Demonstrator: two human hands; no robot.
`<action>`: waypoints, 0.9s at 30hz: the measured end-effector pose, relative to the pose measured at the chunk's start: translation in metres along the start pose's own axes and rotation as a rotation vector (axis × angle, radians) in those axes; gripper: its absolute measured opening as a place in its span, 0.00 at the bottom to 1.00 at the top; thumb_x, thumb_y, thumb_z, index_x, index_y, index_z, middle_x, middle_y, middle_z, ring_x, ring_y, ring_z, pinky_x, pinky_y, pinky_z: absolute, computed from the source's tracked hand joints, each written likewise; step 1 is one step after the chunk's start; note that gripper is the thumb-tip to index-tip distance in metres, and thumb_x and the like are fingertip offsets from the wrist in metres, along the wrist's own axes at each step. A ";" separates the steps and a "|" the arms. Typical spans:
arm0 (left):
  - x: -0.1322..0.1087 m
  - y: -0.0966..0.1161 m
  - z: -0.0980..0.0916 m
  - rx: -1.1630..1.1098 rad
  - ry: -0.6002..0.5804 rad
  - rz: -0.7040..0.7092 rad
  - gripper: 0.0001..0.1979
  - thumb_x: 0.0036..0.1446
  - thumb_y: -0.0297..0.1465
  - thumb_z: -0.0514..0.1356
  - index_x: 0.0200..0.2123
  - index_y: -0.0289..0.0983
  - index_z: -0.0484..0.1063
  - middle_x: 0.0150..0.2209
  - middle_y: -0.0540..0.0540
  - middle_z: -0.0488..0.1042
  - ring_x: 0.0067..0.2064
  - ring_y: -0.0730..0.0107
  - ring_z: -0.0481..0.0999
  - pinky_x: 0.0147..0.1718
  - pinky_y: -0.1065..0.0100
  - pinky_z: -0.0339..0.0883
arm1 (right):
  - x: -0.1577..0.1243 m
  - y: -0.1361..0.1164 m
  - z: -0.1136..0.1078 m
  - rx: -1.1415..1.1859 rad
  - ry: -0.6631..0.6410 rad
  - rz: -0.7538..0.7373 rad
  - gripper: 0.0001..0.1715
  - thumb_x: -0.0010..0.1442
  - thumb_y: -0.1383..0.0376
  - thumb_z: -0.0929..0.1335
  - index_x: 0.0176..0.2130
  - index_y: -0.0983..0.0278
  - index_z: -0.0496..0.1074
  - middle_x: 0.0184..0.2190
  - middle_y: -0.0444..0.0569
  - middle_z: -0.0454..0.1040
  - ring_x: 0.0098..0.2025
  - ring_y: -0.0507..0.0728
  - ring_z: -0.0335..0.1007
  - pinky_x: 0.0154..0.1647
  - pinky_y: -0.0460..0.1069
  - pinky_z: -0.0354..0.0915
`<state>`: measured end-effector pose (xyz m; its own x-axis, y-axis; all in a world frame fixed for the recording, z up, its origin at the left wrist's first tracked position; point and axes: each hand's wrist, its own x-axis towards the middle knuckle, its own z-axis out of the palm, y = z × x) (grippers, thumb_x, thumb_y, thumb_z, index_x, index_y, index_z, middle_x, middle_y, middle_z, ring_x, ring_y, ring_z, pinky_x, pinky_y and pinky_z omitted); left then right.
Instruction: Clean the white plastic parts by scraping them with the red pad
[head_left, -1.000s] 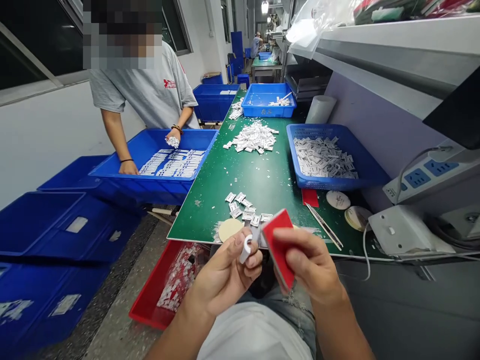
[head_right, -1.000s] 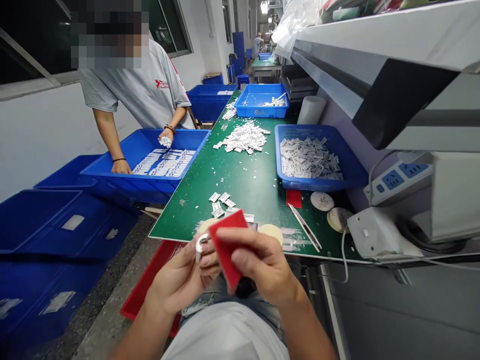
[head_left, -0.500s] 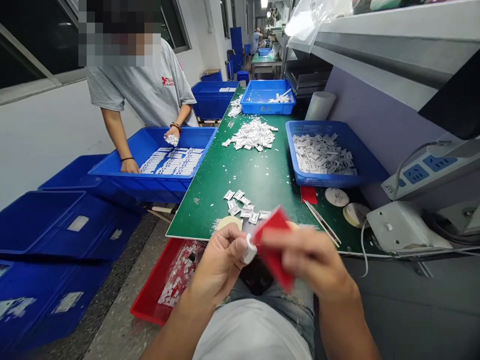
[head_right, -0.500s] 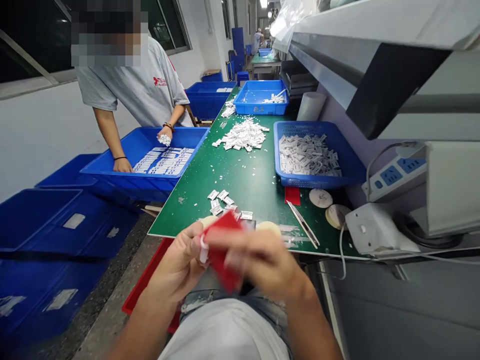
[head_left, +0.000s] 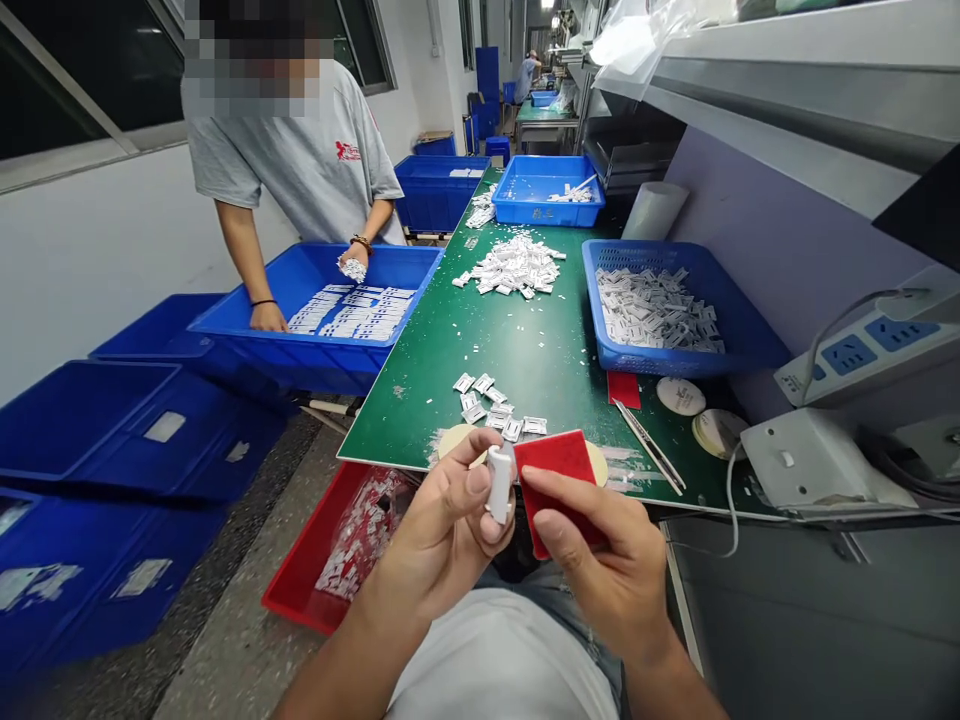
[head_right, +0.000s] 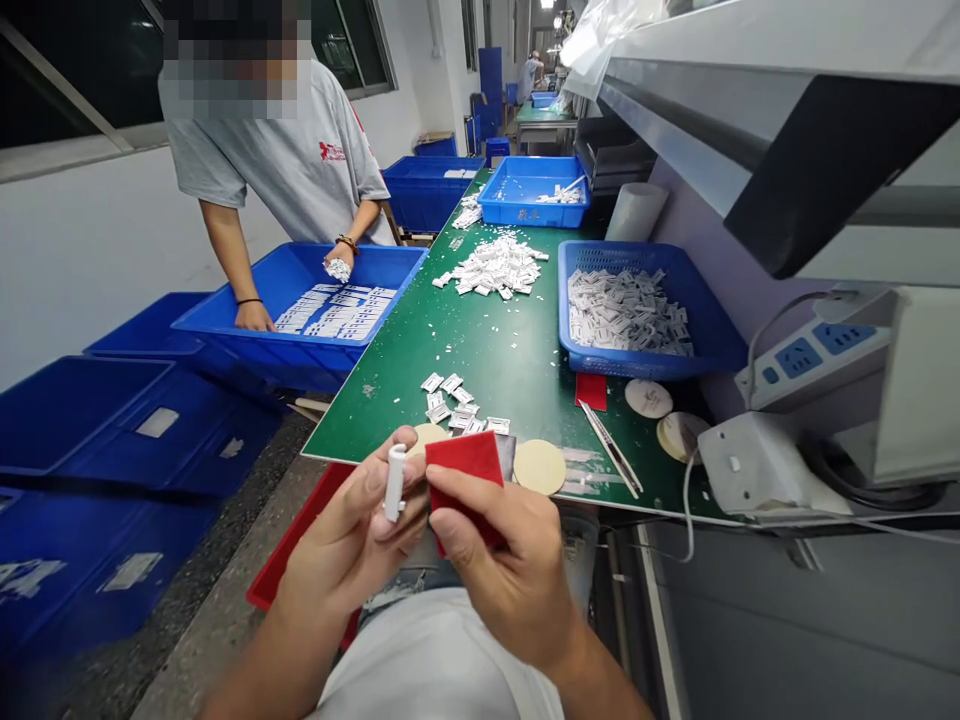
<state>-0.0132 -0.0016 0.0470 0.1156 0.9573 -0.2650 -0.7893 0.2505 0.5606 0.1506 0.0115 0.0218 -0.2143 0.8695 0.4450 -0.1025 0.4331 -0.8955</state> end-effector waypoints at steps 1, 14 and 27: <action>0.000 -0.001 -0.001 0.001 -0.001 -0.004 0.22 0.50 0.35 0.79 0.43 0.39 0.75 0.27 0.56 0.72 0.20 0.86 0.68 0.21 0.84 0.64 | -0.001 0.000 0.002 -0.001 -0.003 -0.012 0.26 0.67 0.69 0.75 0.59 0.43 0.80 0.45 0.41 0.89 0.36 0.54 0.85 0.41 0.47 0.79; -0.002 0.004 0.000 -0.107 0.084 -0.010 0.24 0.52 0.27 0.77 0.52 0.37 0.77 0.37 0.50 0.81 0.28 0.82 0.80 0.26 0.84 0.74 | -0.001 0.007 0.006 -0.059 0.072 0.045 0.21 0.68 0.71 0.73 0.54 0.49 0.83 0.40 0.41 0.89 0.31 0.52 0.83 0.35 0.45 0.78; 0.000 0.000 -0.004 -0.060 0.066 -0.016 0.17 0.48 0.34 0.81 0.35 0.36 0.78 0.29 0.53 0.74 0.29 0.81 0.76 0.31 0.80 0.72 | 0.006 0.001 -0.004 0.288 0.104 0.229 0.11 0.71 0.58 0.72 0.49 0.47 0.86 0.29 0.44 0.83 0.21 0.49 0.71 0.21 0.43 0.68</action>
<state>-0.0157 -0.0025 0.0443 0.0898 0.9410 -0.3262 -0.8224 0.2548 0.5086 0.1530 0.0184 0.0237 -0.1654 0.9618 0.2180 -0.3353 0.1531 -0.9296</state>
